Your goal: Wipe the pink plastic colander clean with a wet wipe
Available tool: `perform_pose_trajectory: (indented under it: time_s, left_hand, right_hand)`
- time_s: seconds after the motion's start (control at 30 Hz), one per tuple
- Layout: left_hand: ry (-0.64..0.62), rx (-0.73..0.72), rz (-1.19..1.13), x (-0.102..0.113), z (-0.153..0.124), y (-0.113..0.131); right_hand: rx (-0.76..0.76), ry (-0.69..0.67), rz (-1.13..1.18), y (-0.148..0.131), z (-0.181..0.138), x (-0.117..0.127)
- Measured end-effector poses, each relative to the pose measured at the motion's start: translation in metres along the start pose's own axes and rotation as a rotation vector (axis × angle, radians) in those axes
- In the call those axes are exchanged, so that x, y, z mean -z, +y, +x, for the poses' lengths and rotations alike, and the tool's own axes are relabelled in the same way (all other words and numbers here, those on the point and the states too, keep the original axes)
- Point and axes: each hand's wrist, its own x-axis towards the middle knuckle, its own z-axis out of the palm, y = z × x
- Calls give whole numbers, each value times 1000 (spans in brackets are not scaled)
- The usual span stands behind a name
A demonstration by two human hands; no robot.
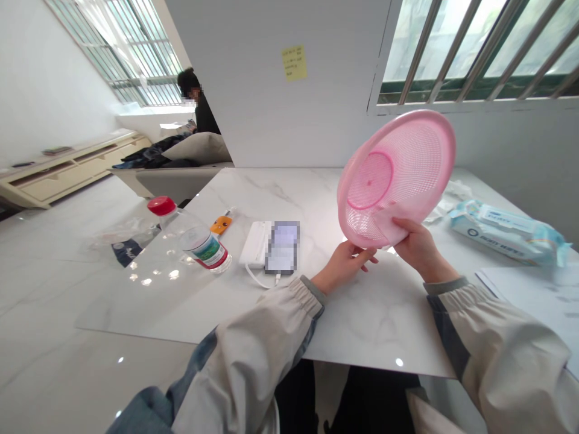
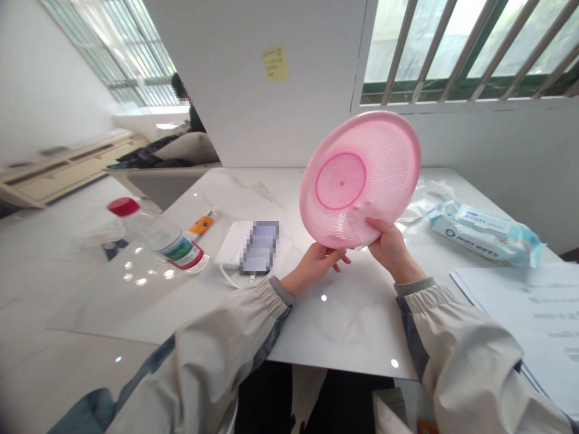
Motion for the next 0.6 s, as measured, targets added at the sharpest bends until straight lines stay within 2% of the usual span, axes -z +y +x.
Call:
perform_pose_trajectory:
  time_s: [0.1,0.4,0.6]
  left_hand:
    - [-14,-10,-8,-1,0,1]
    - [38,-45,-3,-2,1,-5]
    - [-4,-33,-5,-1,0,-3]
  right_hand:
    - [-30,-39,-35,-1,-3,-1]
    - [-46,-31,-37,0,-3,-1]
    - [-125,-95,-48,-2,-10,-4]
